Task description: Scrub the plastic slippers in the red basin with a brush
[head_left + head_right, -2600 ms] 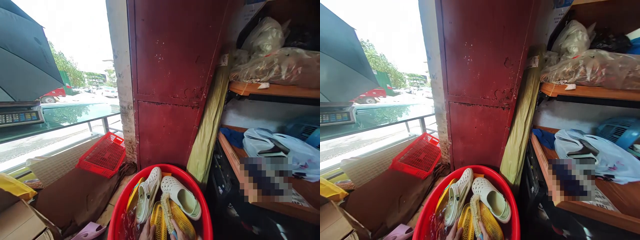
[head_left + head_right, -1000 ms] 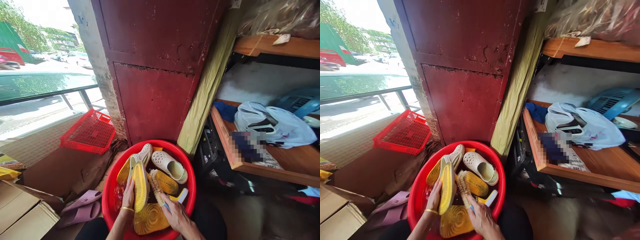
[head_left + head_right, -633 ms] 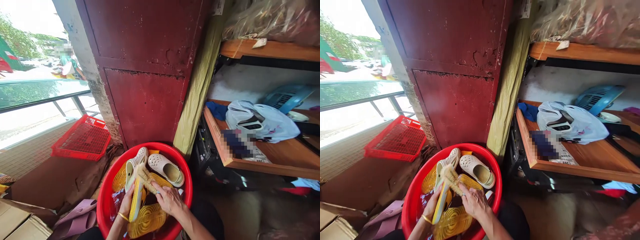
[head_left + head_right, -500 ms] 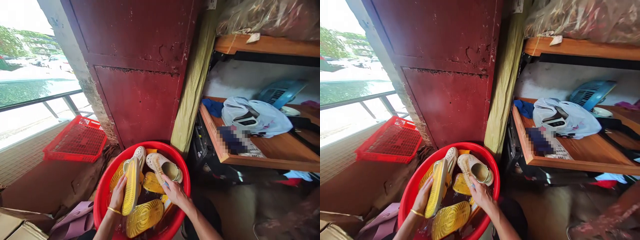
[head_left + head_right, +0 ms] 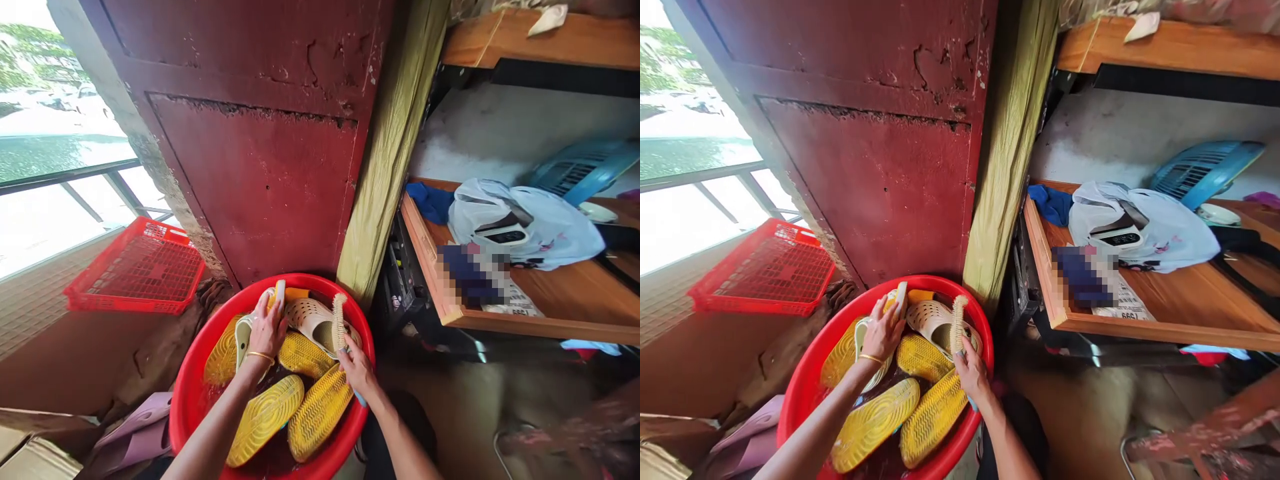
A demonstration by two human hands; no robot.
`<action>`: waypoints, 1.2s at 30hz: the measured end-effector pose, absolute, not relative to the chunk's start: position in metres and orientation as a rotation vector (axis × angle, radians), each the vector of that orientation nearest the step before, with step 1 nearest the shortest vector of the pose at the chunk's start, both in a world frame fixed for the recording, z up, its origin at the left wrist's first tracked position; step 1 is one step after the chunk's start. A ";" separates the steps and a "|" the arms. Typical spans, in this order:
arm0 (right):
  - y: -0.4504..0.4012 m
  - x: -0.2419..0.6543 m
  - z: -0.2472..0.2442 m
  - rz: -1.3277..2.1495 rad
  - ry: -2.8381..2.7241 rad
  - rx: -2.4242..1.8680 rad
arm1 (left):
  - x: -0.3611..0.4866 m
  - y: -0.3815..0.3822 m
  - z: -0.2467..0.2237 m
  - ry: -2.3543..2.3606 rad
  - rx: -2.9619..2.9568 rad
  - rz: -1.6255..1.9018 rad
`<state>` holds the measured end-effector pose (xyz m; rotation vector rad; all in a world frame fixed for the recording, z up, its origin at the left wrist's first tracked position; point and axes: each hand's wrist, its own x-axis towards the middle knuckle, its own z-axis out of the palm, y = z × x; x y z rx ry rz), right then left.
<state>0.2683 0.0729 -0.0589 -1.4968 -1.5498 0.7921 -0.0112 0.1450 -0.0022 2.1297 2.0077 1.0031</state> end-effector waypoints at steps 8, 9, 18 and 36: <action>0.069 0.260 -0.055 0.786 -1.632 -1.515 | 0.032 0.136 -0.034 1.851 2.505 0.276; 0.068 0.260 -0.054 0.781 -1.645 -1.515 | 0.040 0.139 -0.034 1.837 2.496 0.222; 0.057 0.265 -0.054 0.704 -1.692 -1.518 | 0.020 0.108 -0.020 1.539 2.651 0.263; 0.051 0.260 -0.070 0.488 -1.822 -1.534 | 0.071 0.089 -0.100 1.770 2.337 -0.132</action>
